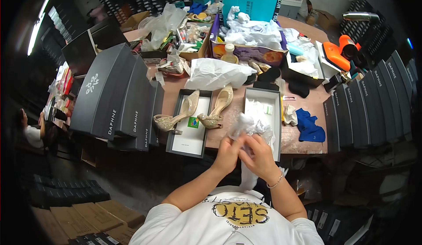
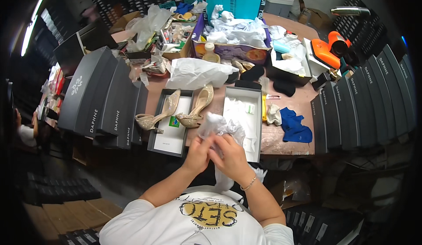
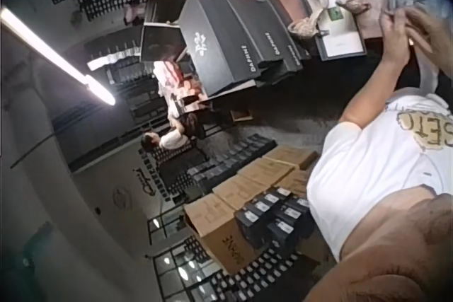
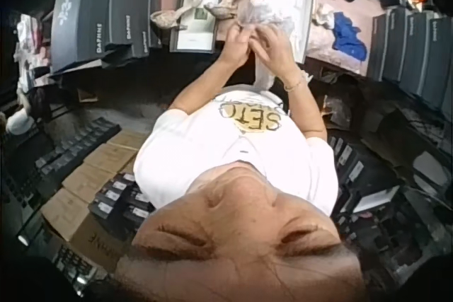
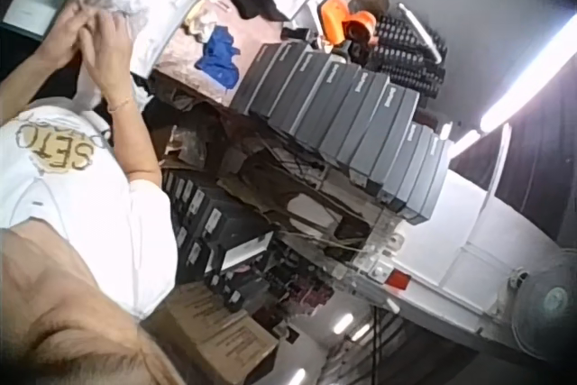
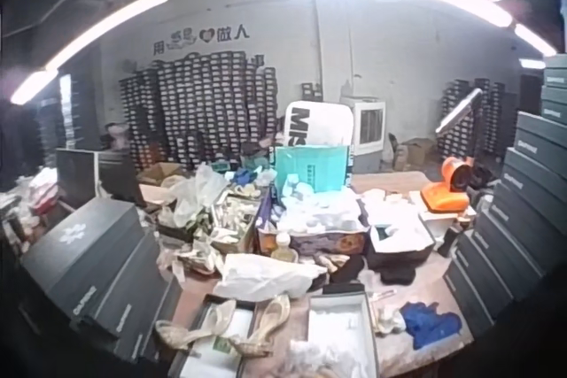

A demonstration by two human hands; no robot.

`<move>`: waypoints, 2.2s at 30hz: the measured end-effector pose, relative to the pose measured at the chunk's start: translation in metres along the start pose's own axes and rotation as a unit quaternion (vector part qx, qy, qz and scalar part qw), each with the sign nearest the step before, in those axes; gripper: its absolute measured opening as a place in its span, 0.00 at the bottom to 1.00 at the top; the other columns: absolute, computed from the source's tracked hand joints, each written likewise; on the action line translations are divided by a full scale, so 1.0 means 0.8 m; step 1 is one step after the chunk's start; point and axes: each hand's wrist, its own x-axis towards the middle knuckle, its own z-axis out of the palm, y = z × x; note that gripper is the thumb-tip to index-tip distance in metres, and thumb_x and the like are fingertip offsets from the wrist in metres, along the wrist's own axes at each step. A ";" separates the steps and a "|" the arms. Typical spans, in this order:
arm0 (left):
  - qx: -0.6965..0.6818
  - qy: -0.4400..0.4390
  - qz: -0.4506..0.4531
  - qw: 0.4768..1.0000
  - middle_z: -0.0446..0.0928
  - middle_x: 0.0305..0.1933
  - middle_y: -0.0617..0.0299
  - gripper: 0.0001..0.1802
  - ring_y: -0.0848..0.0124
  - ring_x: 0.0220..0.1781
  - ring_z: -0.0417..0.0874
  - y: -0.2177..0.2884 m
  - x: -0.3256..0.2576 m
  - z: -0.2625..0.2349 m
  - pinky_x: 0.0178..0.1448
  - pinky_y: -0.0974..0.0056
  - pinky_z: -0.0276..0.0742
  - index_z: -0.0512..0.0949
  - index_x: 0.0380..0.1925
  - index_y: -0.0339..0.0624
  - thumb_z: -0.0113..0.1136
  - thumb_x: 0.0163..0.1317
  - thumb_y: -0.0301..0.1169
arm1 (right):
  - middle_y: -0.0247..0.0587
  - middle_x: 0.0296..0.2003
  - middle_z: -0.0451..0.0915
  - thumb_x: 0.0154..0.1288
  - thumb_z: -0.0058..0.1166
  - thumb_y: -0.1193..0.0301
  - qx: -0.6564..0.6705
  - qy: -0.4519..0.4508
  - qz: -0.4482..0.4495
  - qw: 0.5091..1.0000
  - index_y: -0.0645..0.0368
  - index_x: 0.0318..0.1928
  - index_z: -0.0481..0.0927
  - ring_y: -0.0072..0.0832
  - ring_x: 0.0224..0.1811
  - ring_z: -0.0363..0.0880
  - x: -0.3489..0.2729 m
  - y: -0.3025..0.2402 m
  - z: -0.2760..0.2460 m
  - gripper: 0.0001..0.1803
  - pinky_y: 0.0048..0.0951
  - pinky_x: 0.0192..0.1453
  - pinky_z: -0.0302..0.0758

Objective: Inspecting, cleaning, and wrapping shoes before placing them into boxes.

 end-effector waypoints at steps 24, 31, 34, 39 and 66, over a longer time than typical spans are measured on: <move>-0.079 0.090 0.054 0.991 0.80 0.45 0.62 0.14 0.73 0.43 0.83 0.005 0.002 -0.074 0.47 0.68 0.81 0.74 0.49 0.38 0.59 0.65 0.30 | 0.34 0.23 0.76 0.64 0.59 0.74 0.098 0.004 0.058 0.993 0.65 0.35 0.80 0.18 0.22 0.69 -0.002 0.057 0.012 0.06 0.20 0.27 0.66; -0.047 -0.128 -0.153 0.979 0.66 0.65 0.61 0.39 0.67 0.66 0.68 -0.016 -0.032 -0.046 0.67 0.56 0.66 0.57 0.68 0.49 0.55 0.63 0.56 | 0.24 0.28 0.68 0.65 0.54 0.77 0.308 0.081 0.100 0.943 0.60 0.39 0.72 0.10 0.27 0.61 0.032 0.019 0.018 0.05 0.16 0.30 0.62; -0.210 -0.129 -0.210 0.946 0.67 0.65 0.55 0.40 0.53 0.63 0.73 0.005 -0.023 -0.045 0.64 0.43 0.70 0.58 0.68 0.52 0.48 0.62 0.62 | 0.38 0.30 0.71 0.53 0.58 0.79 0.125 0.046 -0.095 0.987 0.59 0.37 0.73 0.30 0.30 0.70 0.039 0.029 0.012 0.11 0.27 0.35 0.67; -0.120 -0.115 -0.111 0.980 0.60 0.69 0.57 0.45 0.65 0.69 0.65 0.039 -0.005 -0.040 0.69 0.57 0.65 0.50 0.72 0.45 0.63 0.58 0.32 | 0.40 0.33 0.73 0.45 0.58 0.76 -0.098 -0.137 -0.157 0.973 0.56 0.39 0.74 0.39 0.40 0.72 0.039 0.050 0.002 0.16 0.36 0.44 0.65; 0.868 -0.090 -0.002 0.488 0.75 0.54 0.38 0.52 0.51 0.59 0.75 0.179 0.640 -0.121 0.59 0.54 0.73 0.58 0.66 0.36 0.68 0.46 0.50 | 0.47 0.43 0.79 0.62 0.57 0.67 -0.268 0.205 -0.001 0.942 0.61 0.44 0.78 0.43 0.49 0.74 0.458 0.374 -0.132 0.13 0.42 0.54 0.68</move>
